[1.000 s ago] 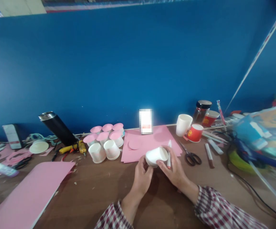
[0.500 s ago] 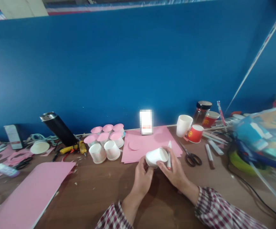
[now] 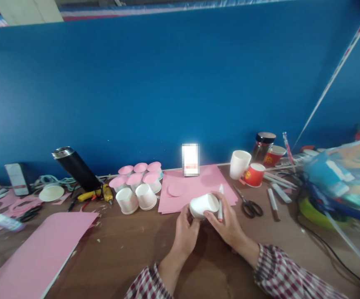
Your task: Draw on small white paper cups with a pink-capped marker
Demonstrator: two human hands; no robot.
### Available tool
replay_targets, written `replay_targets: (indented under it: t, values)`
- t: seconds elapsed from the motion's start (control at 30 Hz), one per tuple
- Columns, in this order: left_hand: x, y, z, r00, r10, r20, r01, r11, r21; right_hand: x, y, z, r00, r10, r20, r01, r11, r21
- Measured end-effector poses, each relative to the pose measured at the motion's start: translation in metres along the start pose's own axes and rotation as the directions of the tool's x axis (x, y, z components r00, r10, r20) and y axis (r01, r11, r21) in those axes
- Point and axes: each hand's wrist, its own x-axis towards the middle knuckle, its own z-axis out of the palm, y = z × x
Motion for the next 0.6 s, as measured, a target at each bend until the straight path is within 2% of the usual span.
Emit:
replay_targets:
  t: [0.6]
  values:
    - [0.0000, -0.0024, 0.0005, 1.000, 0.009, 0.007, -0.009, 1.000, 0.017, 0.0003, 0.0010, -0.0006, 1.000, 0.001, 0.018, -0.001, 1.000, 0.003]
